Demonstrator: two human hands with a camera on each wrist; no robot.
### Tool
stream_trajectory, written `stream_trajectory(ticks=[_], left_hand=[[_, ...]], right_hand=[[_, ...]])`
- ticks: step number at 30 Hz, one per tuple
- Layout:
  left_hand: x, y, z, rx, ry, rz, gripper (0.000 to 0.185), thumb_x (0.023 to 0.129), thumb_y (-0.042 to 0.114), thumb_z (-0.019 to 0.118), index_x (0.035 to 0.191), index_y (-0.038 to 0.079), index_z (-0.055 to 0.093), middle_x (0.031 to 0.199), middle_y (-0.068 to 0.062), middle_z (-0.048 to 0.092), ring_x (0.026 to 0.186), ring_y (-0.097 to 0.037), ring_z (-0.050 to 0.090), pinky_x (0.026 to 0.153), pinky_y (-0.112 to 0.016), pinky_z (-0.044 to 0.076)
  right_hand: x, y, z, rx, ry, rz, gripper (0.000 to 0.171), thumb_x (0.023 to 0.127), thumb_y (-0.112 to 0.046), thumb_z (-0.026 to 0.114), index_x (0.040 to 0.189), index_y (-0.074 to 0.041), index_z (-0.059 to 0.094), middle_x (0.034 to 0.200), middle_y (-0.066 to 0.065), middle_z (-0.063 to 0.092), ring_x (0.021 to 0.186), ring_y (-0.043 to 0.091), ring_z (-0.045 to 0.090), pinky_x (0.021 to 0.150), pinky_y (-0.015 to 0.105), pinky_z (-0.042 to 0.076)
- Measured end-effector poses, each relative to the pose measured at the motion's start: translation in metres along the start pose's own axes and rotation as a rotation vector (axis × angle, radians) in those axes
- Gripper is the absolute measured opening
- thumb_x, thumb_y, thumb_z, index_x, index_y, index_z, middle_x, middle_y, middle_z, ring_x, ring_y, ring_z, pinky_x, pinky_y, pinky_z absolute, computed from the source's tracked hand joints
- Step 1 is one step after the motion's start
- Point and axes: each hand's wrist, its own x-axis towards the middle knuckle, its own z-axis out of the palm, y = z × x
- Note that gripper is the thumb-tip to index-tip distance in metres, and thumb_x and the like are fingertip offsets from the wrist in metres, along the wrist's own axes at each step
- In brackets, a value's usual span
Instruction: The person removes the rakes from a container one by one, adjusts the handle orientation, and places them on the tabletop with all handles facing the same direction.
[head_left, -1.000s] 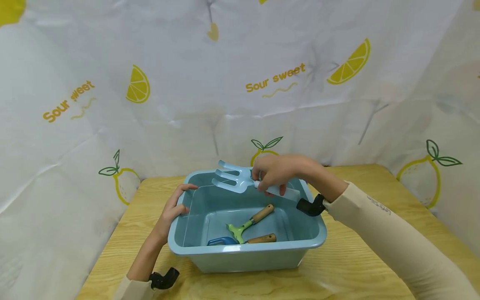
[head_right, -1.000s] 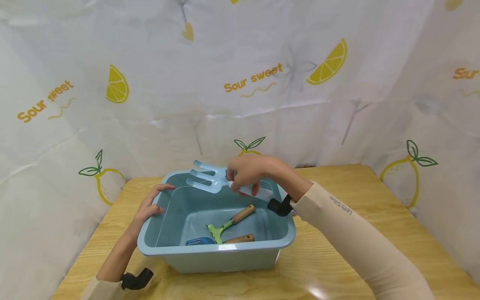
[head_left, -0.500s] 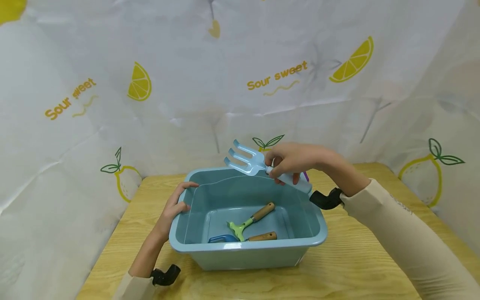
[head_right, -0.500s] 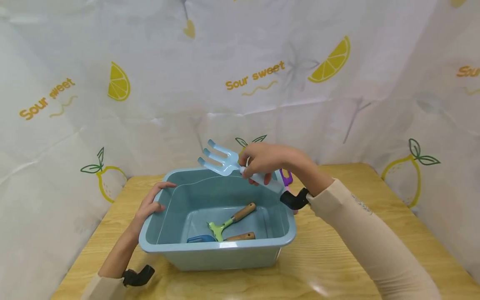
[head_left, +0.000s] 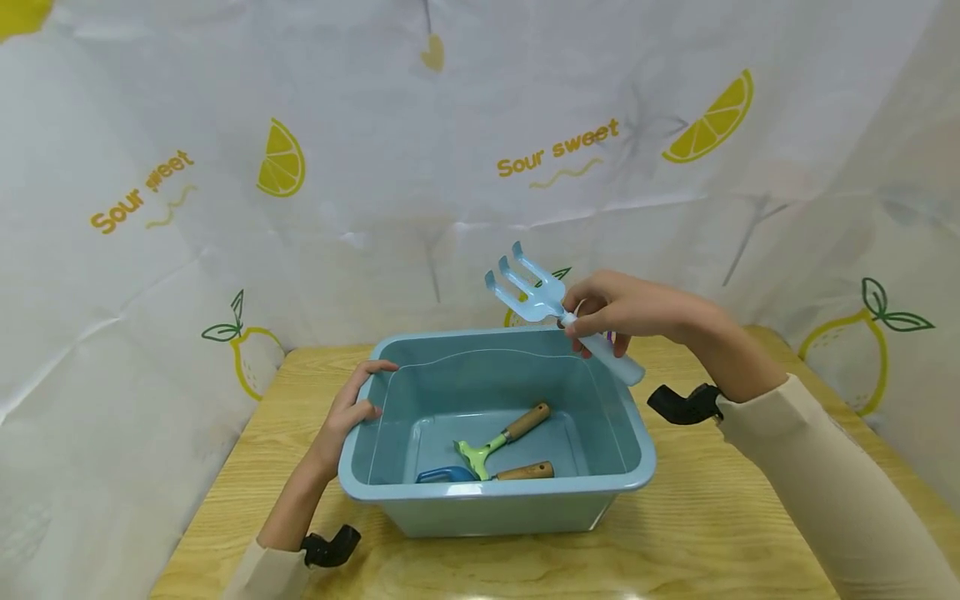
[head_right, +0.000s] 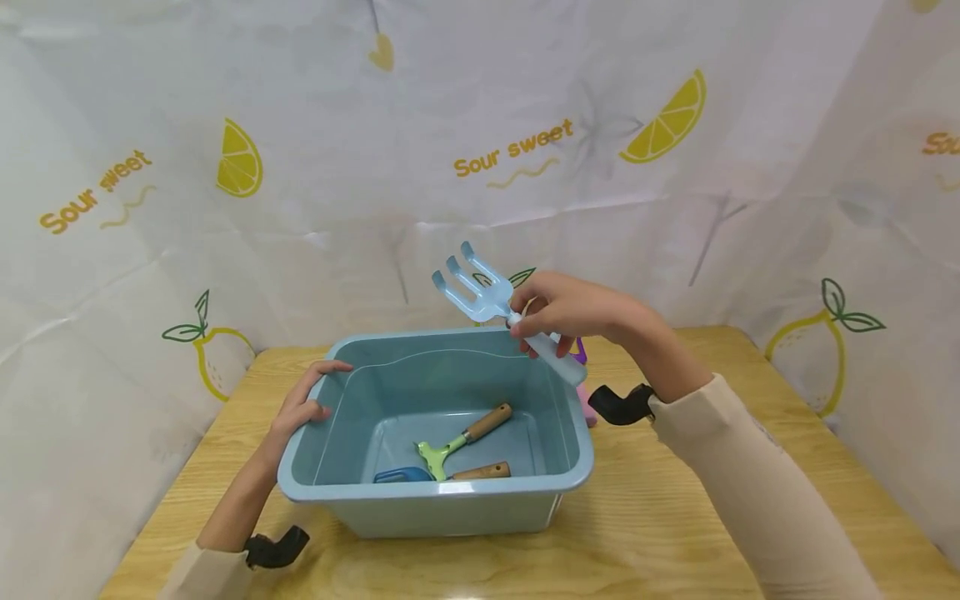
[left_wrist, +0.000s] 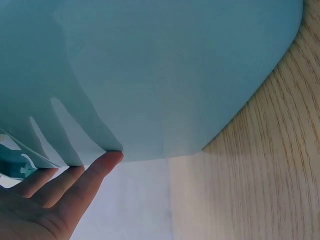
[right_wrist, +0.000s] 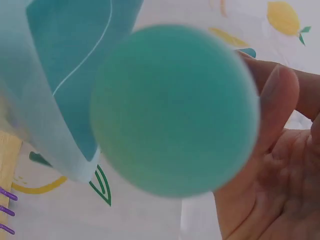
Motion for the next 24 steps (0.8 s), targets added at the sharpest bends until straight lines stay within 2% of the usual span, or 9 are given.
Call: stream_trajectory(ticks=[5, 10, 16, 24], left_hand=[[-0.001, 0.001, -0.001, -0.006, 0.002, -0.006, 0.063, 0.082, 0.009, 0.041, 0.144, 0.003, 0.040, 0.162, -0.025, 0.023, 0.133, -0.057, 0.039, 0.085, -0.058, 0.054], [-0.003, 0.001, -0.001, -0.015, 0.006, -0.011, 0.063, 0.081, 0.009, 0.041, 0.144, 0.004, 0.040, 0.161, -0.024, 0.024, 0.132, -0.056, 0.039, 0.085, -0.058, 0.054], [0.000, 0.001, 0.000, -0.004, 0.006, -0.001, 0.063, 0.081, 0.010, 0.041, 0.143, 0.005, 0.041, 0.159, -0.024, 0.027, 0.130, -0.056, 0.041, 0.084, -0.060, 0.054], [0.000, 0.002, 0.000, 0.007, 0.010, -0.005, 0.063, 0.081, 0.010, 0.041, 0.144, 0.005, 0.042, 0.159, -0.025, 0.027, 0.131, -0.056, 0.041, 0.086, -0.060, 0.053]], right_hand=[[-0.014, 0.016, -0.004, 0.100, 0.072, -0.022, 0.026, 0.101, -0.022, 0.063, 0.116, -0.002, 0.059, 0.096, 0.015, 0.074, 0.086, 0.025, 0.071, 0.059, 0.041, 0.057], [-0.028, 0.031, -0.004, 0.208, 0.154, -0.080, 0.027, 0.104, -0.024, 0.059, 0.118, 0.000, 0.057, 0.096, 0.017, 0.074, 0.082, 0.027, 0.072, 0.057, 0.041, 0.056], [-0.041, 0.058, -0.001, 0.287, 0.274, -0.182, 0.022, 0.105, -0.017, 0.056, 0.122, -0.004, 0.062, 0.096, 0.010, 0.075, 0.081, 0.022, 0.070, 0.053, 0.037, 0.052], [-0.046, 0.096, 0.010, 0.346, 0.353, -0.131, 0.022, 0.106, -0.017, 0.055, 0.124, -0.009, 0.065, 0.104, -0.002, 0.078, 0.092, 0.017, 0.073, 0.054, 0.035, 0.047]])
